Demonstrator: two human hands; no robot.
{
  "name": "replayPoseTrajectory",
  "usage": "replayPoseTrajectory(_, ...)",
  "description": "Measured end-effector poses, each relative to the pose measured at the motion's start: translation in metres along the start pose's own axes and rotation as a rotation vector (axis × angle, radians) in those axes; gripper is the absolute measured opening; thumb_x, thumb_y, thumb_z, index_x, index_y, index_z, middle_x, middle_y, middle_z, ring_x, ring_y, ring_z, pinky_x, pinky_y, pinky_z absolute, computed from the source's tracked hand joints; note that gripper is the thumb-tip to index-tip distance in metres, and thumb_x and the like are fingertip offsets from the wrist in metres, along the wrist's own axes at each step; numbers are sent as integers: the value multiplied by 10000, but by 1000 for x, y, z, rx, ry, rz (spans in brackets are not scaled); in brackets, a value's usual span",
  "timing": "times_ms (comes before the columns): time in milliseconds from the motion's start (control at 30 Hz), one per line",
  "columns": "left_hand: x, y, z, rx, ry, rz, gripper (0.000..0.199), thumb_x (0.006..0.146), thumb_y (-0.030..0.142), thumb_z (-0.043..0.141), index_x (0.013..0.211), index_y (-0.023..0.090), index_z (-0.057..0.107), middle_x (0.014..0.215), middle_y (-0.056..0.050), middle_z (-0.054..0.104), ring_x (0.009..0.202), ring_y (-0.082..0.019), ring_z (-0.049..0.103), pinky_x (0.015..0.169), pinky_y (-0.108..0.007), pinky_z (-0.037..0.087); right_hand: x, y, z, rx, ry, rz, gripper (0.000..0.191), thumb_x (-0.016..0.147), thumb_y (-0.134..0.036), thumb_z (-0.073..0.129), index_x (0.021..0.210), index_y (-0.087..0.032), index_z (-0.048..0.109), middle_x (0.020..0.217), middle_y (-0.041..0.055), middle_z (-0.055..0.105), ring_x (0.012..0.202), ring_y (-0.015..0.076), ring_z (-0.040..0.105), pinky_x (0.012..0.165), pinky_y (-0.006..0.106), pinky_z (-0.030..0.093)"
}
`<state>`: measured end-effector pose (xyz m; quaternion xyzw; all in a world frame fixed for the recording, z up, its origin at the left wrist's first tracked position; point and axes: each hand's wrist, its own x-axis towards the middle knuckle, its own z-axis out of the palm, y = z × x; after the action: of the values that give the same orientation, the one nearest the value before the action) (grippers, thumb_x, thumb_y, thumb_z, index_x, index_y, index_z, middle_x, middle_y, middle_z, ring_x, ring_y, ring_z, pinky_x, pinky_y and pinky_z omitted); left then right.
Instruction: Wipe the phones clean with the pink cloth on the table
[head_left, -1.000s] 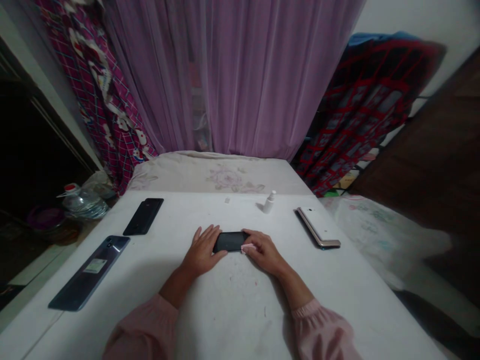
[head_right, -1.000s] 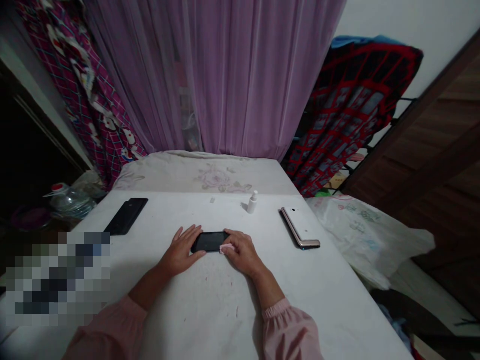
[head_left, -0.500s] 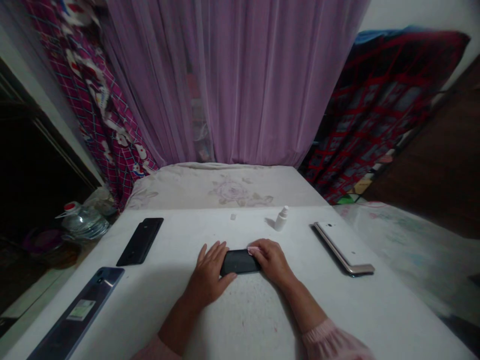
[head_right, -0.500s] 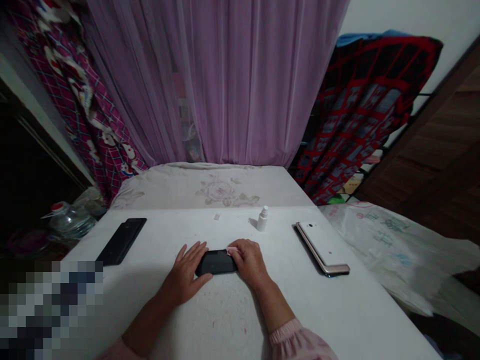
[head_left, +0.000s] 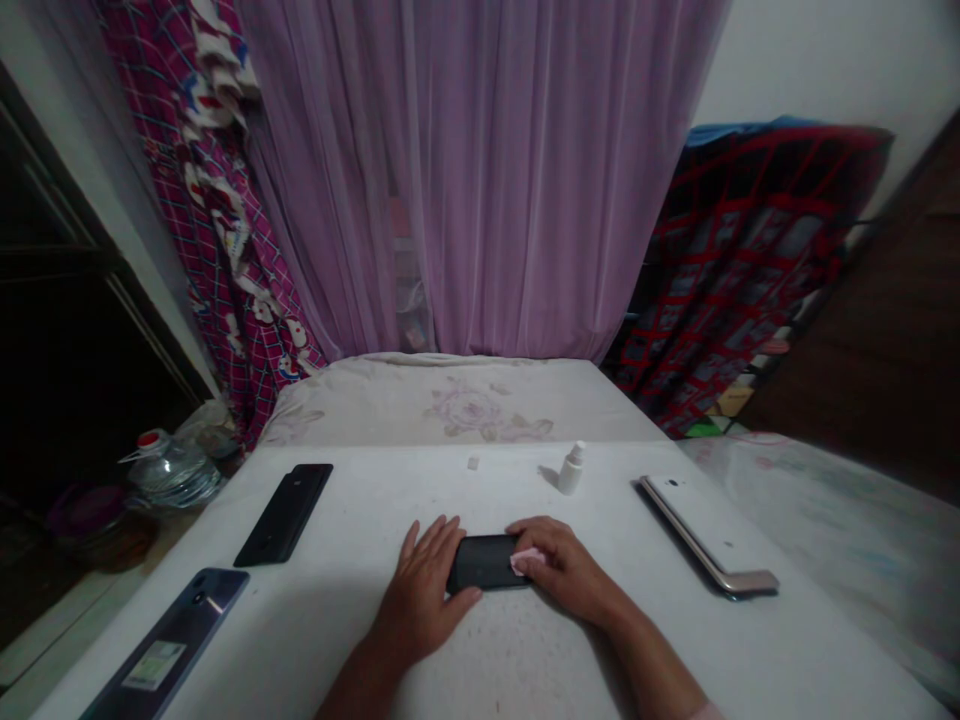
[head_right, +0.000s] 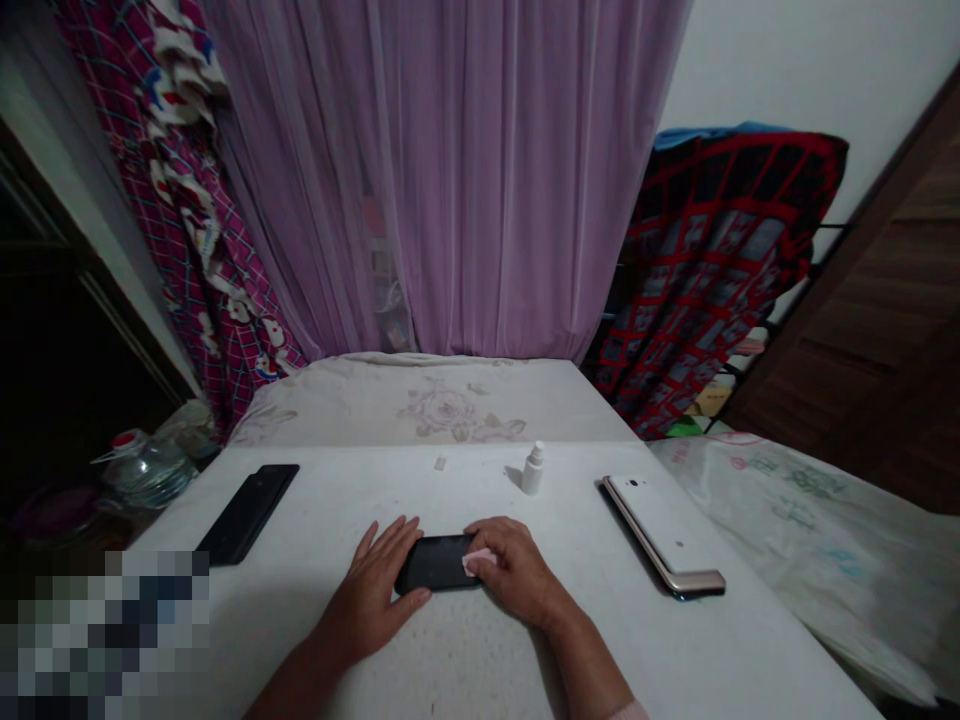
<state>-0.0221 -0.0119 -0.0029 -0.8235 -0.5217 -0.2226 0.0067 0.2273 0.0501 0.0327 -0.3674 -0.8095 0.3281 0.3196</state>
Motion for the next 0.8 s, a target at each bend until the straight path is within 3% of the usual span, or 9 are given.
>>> replayPoseTrajectory(200,0,1,-2,-6,-8,-1,598,904,445,564,1417,172,424,1445,-153,493,1360,-322,427,1134,-584,290,6,3,12,-63,98,59,178,861,-335,565,767,-230,673,792,33,701,778,201,622,776,335,430)
replayPoseTrajectory(300,0,2,-2,-4,-1,7,590,900,445,569,1409,177,438,1436,-152,504,1352,-320,439,1127,-583,298,8,2,15,-126,120,127,184,862,-332,561,783,-217,682,761,32,692,777,208,611,768,335,417)
replayPoseTrajectory(467,0,2,-3,1,6,17,583,898,459,570,1389,168,457,1427,-156,513,1345,-324,448,1114,-589,315,6,0,11,-111,95,122,198,866,-345,559,797,-211,687,771,36,691,791,207,614,794,344,417)
replayPoseTrajectory(700,2,5,-7,-22,-24,0,584,897,457,567,1385,156,460,1431,-165,506,1353,-327,436,1123,-599,291,-1,2,-10,38,-113,18,183,814,-399,664,764,-230,716,1100,71,694,1046,245,616,950,390,399)
replayPoseTrajectory(800,3,6,-9,-29,-44,-14,577,897,463,568,1366,141,474,1427,-172,509,1352,-329,437,1122,-606,287,-2,4,-13,48,-148,13,185,799,-416,688,767,-237,726,1148,71,677,1062,249,614,951,393,406)
